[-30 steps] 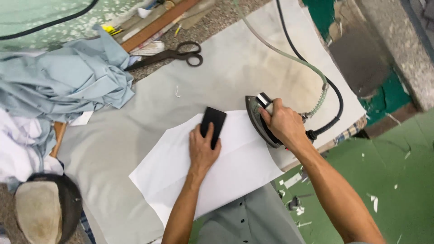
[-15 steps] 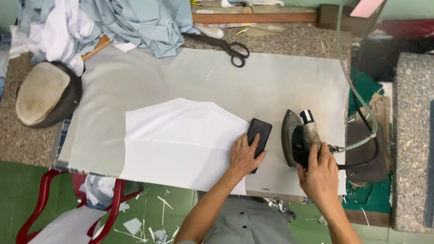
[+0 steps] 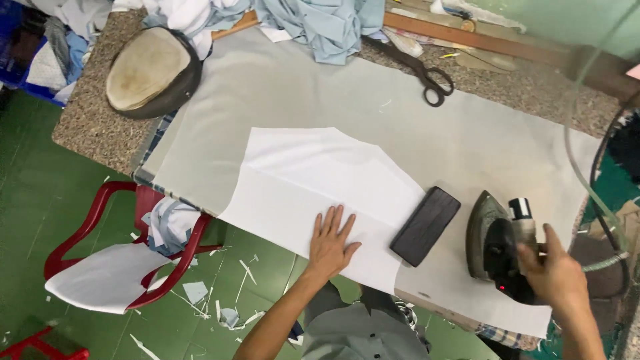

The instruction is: The person irons a white fabric piece on a work table using a steam iron and a black pressing block. After ironing, the person uses scissors to trim the edges of the fabric.

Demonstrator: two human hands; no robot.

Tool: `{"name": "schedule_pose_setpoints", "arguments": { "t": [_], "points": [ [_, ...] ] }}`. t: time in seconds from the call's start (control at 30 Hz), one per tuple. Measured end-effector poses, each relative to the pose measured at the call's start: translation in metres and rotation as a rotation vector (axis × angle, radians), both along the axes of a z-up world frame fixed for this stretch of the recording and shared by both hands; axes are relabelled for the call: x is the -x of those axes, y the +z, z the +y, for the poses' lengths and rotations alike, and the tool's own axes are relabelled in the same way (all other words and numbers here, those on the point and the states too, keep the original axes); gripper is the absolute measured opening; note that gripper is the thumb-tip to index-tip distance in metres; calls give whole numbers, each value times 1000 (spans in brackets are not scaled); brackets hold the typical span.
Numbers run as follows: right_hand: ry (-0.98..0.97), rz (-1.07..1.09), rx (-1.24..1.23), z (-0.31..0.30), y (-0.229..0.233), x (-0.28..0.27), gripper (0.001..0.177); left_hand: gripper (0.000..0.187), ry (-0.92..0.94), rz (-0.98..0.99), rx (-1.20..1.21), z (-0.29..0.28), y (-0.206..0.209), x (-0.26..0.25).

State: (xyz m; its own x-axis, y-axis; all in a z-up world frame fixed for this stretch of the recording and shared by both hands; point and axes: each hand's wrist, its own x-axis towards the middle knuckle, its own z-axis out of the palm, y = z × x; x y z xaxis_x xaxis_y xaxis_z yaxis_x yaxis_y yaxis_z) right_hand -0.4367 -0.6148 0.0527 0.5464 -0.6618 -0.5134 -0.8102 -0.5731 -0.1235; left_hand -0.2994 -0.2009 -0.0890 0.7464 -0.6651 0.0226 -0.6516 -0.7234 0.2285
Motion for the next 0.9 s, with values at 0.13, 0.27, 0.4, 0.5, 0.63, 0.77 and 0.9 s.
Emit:
{"name": "schedule_pose_setpoints", "arguments": {
  "t": [0.13, 0.27, 0.4, 0.5, 0.63, 0.77, 0.9],
  "points": [
    [-438, -483, -533, -19, -53, -11, 33, 72, 48, 86, -110, 61, 5, -61],
    [-347, -282, -373, 35, 15, -48, 32, 61, 257, -147, -56, 156, -11, -135],
    [23, -30, -30, 99, 89, -81, 80, 72, 817, -97, 185, 266, -17, -186],
    [282, -195, -91, 145, 101, -91, 73, 49, 942, -366, 537, 247, 35, -164],
    [571, -291, -108, 199, 62, -123, 70, 55, 404, -243, 393, 176, 38, -122],
    [954, -253, -128, 256, 23, -156, 58, 68, 21, -37, 256, 148, 9, -112],
    [1197, -257, -85, 283, -12, -167, 55, 68, -44, -4, 179, 160, -4, -133]
  ]
}}
